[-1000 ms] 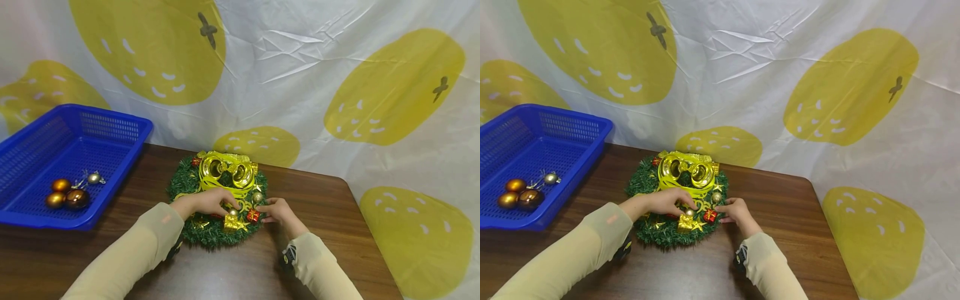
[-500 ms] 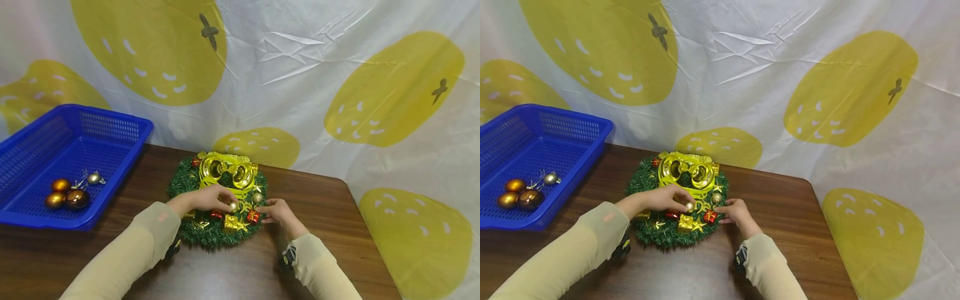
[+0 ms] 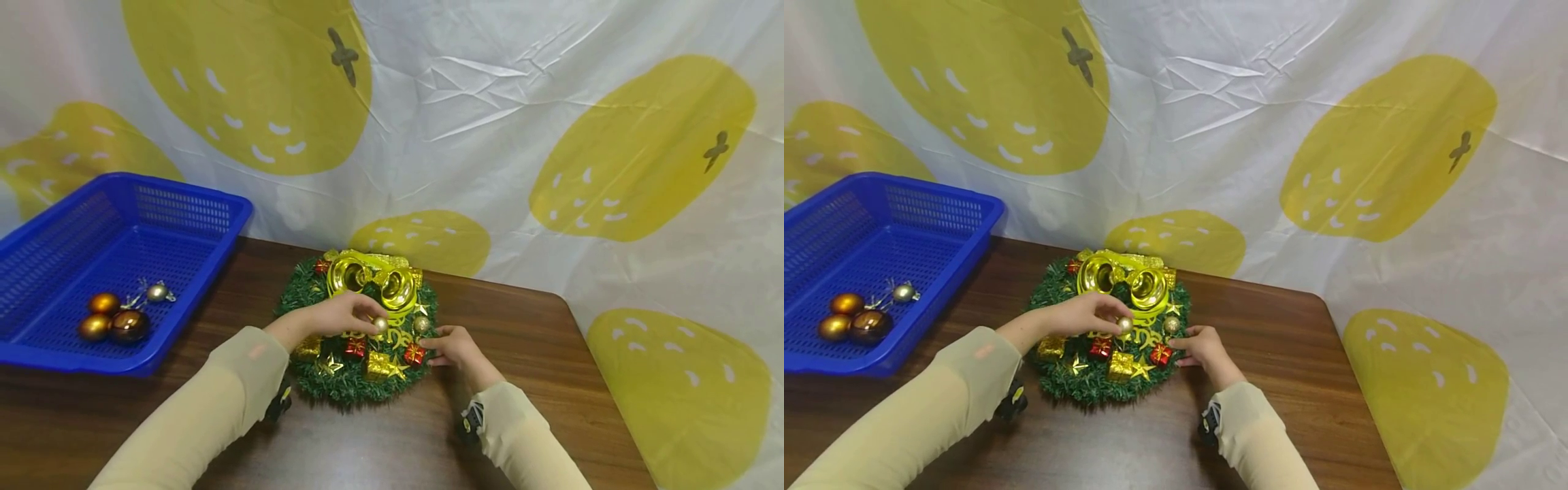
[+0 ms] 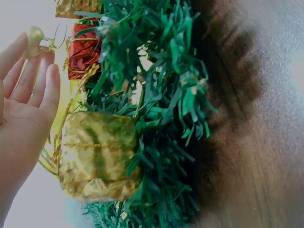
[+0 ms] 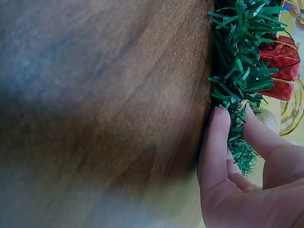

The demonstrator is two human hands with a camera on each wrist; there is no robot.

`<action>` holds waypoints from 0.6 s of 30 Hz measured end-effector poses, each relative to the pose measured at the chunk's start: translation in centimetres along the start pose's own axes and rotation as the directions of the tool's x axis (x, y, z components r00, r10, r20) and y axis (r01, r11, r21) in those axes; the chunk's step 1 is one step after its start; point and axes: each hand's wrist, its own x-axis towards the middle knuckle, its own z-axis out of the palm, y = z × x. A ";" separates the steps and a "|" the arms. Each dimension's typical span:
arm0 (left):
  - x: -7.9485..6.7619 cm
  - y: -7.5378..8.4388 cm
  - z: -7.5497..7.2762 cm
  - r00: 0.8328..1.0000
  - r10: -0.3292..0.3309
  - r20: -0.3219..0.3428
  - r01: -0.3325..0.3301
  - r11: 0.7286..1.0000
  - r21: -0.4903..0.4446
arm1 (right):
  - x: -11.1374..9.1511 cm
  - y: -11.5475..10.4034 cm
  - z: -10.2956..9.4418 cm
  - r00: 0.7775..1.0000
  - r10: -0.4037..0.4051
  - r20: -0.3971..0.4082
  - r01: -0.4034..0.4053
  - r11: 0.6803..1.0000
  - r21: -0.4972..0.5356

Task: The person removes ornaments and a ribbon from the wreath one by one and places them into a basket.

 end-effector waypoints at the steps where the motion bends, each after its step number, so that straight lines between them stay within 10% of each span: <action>1: -0.1 0.1 -0.1 1.000 0.002 -0.004 -0.002 1.000 0.005 | 0.0 0.0 0.0 1.000 -0.001 0.001 0.001 1.000 0.001; 18: -1.3 0.6 -1.7 0.997 -0.004 -0.074 0.002 0.999 -0.035 | -0.1 -0.1 -0.1 1.000 -0.002 0.004 0.002 1.000 0.005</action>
